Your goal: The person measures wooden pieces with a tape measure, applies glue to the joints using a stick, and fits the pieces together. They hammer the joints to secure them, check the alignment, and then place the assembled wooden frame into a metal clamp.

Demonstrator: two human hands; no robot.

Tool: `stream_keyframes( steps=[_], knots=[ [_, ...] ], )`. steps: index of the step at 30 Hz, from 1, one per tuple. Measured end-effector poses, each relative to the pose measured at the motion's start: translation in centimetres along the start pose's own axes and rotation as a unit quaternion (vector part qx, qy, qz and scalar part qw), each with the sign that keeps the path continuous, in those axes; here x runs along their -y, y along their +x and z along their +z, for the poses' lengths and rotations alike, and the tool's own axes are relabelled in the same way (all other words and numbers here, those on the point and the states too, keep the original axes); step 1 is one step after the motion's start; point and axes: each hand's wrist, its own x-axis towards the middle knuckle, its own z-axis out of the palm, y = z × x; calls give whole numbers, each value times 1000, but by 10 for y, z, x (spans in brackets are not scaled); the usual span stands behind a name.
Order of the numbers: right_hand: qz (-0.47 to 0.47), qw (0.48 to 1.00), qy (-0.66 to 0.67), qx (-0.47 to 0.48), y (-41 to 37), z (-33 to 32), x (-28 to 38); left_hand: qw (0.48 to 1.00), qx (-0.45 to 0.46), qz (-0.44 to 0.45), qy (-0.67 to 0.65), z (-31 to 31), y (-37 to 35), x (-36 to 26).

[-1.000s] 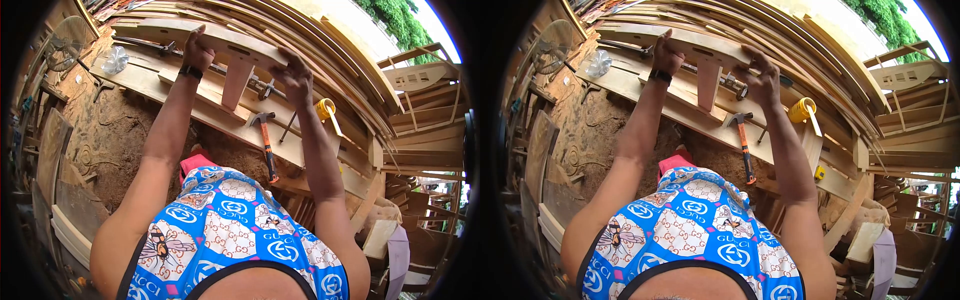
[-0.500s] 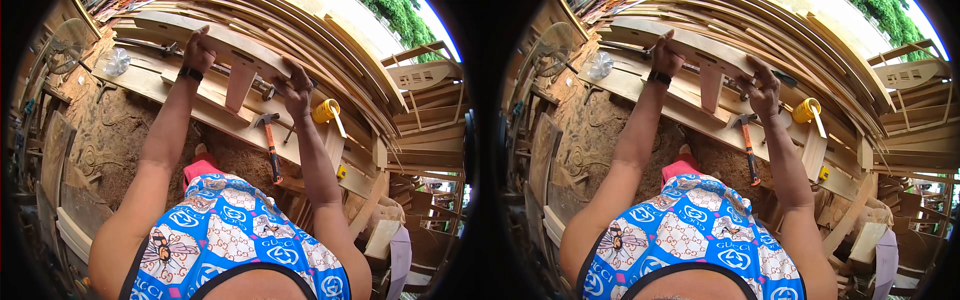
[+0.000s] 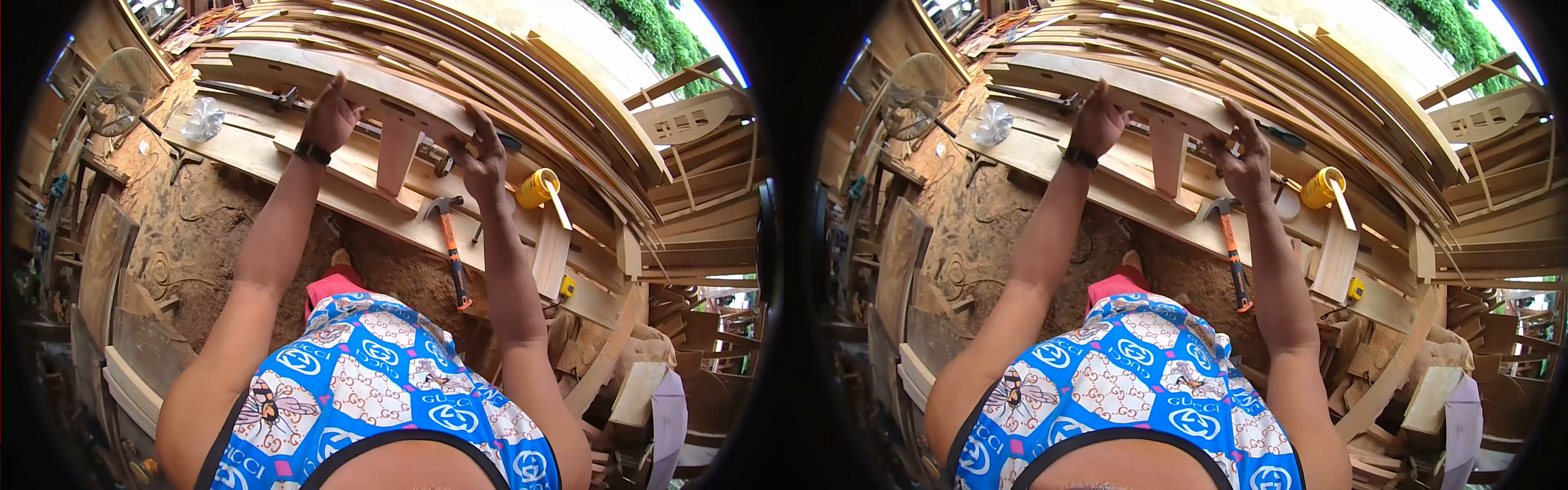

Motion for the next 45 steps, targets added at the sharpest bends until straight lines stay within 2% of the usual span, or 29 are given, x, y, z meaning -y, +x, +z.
stream_keyframes(
  steps=[2,4,6,8,10,12,14,16,18,19,21,22,24,25,26,28,29,30,32,34,36,37,38,40,41,42,43,44,45],
  knots=[
    [44,996,78,11,-3,3,-11,993,79,-69,53,-18,-5,19],
    [23,991,130,-6,-12,10,-19,972,71,-104,196,3,-26,23],
    [-2,984,178,-22,-25,14,-31,940,124,-125,291,25,-41,31],
    [45,970,240,-22,-48,15,-55,925,121,-124,339,33,-53,43],
    [133,976,171,-13,-78,11,-85,909,95,-83,397,35,-59,64],
    [183,977,112,13,-115,10,-119,885,65,-1,462,47,-68,78],
    [244,961,131,5,-141,10,-118,837,-16,27,546,62,-76,91],
    [283,945,162,4,-158,9,-117,832,-35,36,552,46,-72,116],
    [316,937,146,-10,-168,7,-117,815,-55,115,566,33,-68,134],
    [315,937,148,-10,-174,6,-118,813,-55,116,567,30,-68,134],
    [310,939,148,-16,-175,-1,-121,759,-63,75,644,30,-63,125],
    [308,939,151,-21,-173,-4,-119,757,-58,76,646,39,-62,111],
    [303,940,149,-41,-174,-17,-114,754,-31,127,644,66,-65,80],
    [294,942,152,-53,-175,-24,-117,817,-54,77,569,86,-66,64],
    [293,942,153,-58,-176,-30,-117,816,-49,77,570,97,-64,54],
    [350,908,195,-124,-177,-43,-119,775,-27,172,608,113,-52,35],
    [349,909,187,-132,-178,-46,-123,840,-6,100,534,118,-44,22],
    [345,910,189,-133,-180,-45,-131,838,-4,104,535,120,-36,16],
    [301,934,181,-58,-184,-41,-148,900,-24,107,422,126,-28,4],
    [339,933,122,26,-180,-24,-144,906,-25,103,411,134,-25,-11],
    [305,938,133,99,-162,-1,-129,941,-108,91,308,134,-13,-21],
    [273,945,141,111,-153,12,-127,952,-145,39,267,137,-9,-29],
    [241,951,147,123,-140,23,-125,951,-142,40,271,133,-5,-37],
    [207,962,104,145,-113,40,-117,986,-77,31,147,133,-1,-53],
    [190,966,99,148,-97,45,-105,980,-78,16,181,138,-5,-62],
    [174,969,94,148,-81,49,-94,985,-125,3,121,140,1,-66],
    [167,970,99,146,-66,53,-85,988,-72,-126,52,121,7,-78],
    [159,971,104,143,-51,56,-81,967,-20,-253,-17,102,12,-90],
    [157,968,83,176,-34,58,-84,956,-27,-290,-38,104,12,-95]
  ],
)
